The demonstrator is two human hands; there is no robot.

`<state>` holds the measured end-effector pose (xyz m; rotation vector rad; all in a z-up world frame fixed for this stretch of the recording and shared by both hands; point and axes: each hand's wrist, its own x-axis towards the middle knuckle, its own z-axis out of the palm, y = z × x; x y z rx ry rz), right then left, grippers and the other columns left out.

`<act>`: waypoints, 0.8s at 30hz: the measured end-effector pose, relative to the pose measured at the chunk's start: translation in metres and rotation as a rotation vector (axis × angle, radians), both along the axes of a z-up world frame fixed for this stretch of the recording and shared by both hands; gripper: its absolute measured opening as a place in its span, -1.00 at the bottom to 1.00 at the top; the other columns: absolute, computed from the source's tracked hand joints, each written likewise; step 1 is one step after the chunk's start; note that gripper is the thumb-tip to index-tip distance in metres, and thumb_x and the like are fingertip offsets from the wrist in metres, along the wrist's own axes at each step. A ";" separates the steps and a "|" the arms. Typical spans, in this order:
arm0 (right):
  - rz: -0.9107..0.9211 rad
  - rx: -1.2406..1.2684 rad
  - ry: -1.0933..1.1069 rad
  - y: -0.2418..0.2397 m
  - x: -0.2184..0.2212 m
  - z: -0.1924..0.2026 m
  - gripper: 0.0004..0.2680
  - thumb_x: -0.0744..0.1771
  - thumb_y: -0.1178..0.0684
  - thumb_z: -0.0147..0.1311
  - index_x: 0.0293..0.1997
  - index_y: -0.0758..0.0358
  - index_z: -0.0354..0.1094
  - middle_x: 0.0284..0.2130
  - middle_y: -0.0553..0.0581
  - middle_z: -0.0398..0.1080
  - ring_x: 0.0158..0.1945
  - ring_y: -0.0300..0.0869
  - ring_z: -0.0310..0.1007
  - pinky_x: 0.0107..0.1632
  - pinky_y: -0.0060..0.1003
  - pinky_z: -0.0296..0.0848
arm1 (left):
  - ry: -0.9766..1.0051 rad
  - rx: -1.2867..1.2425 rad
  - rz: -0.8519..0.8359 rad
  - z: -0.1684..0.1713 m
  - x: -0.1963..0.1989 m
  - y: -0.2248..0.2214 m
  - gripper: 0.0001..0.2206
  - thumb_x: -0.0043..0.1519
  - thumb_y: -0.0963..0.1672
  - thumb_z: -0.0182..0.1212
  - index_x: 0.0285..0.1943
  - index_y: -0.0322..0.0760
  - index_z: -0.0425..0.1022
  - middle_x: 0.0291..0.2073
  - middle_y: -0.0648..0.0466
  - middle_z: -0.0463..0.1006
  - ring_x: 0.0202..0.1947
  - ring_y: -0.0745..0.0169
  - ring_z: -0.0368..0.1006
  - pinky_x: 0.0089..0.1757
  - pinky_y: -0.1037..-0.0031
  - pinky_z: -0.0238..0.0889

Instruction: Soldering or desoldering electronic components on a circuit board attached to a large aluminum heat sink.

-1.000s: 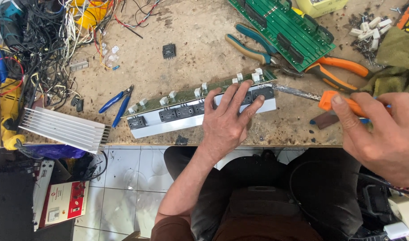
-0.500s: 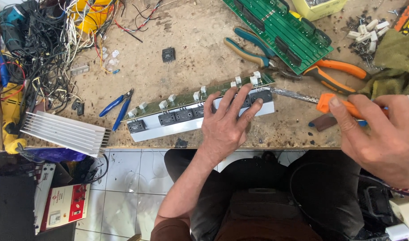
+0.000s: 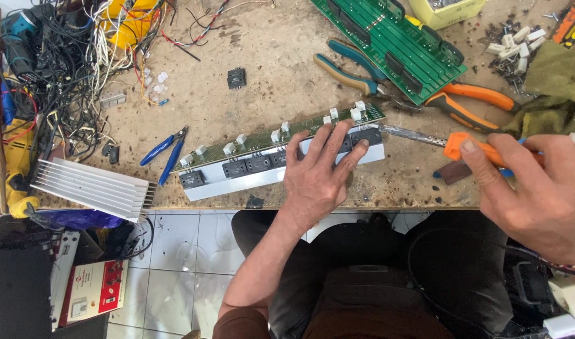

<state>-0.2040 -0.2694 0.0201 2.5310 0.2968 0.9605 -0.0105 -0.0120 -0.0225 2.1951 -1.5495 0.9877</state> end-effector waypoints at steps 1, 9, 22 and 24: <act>-0.001 0.000 0.000 -0.001 -0.001 0.000 -0.68 0.36 0.19 0.06 0.29 0.20 0.49 -0.05 0.16 0.59 -0.32 0.04 0.36 -0.26 -0.15 0.27 | 0.000 0.000 -0.001 -0.001 0.000 -0.001 -0.58 0.43 -0.22 0.19 0.43 0.02 0.24 0.35 -0.06 0.41 0.24 -0.04 0.50 0.18 -0.01 0.21; -0.049 -0.059 -0.006 0.002 -0.003 0.005 -0.60 0.34 0.14 0.09 0.40 0.08 0.44 -0.04 0.03 0.62 -0.26 0.01 0.47 -0.18 -0.15 0.33 | -0.023 -0.003 0.000 0.002 -0.001 -0.001 -0.56 0.33 -0.26 0.13 0.37 0.00 0.32 0.35 -0.07 0.39 0.22 -0.04 0.50 0.13 0.00 0.26; -0.051 -0.078 -0.007 0.002 -0.002 0.004 -0.55 0.35 0.15 0.12 0.48 0.06 0.37 -0.06 0.00 0.62 -0.27 -0.01 0.46 -0.20 -0.17 0.29 | -0.013 -0.002 -0.001 -0.008 0.001 0.000 -0.55 0.42 -0.23 0.14 0.47 0.02 0.23 0.42 -0.06 0.32 0.29 -0.07 0.45 0.15 -0.05 0.28; -0.080 -0.019 -0.026 0.006 -0.003 0.004 -0.62 0.41 0.14 0.13 0.46 0.04 0.40 -0.03 -0.03 0.62 -0.25 -0.01 0.46 -0.17 -0.17 0.29 | -0.017 -0.019 -0.009 -0.004 0.000 -0.001 -0.57 0.36 -0.26 0.13 0.41 -0.01 0.31 0.37 -0.07 0.38 0.24 -0.07 0.49 0.14 -0.02 0.27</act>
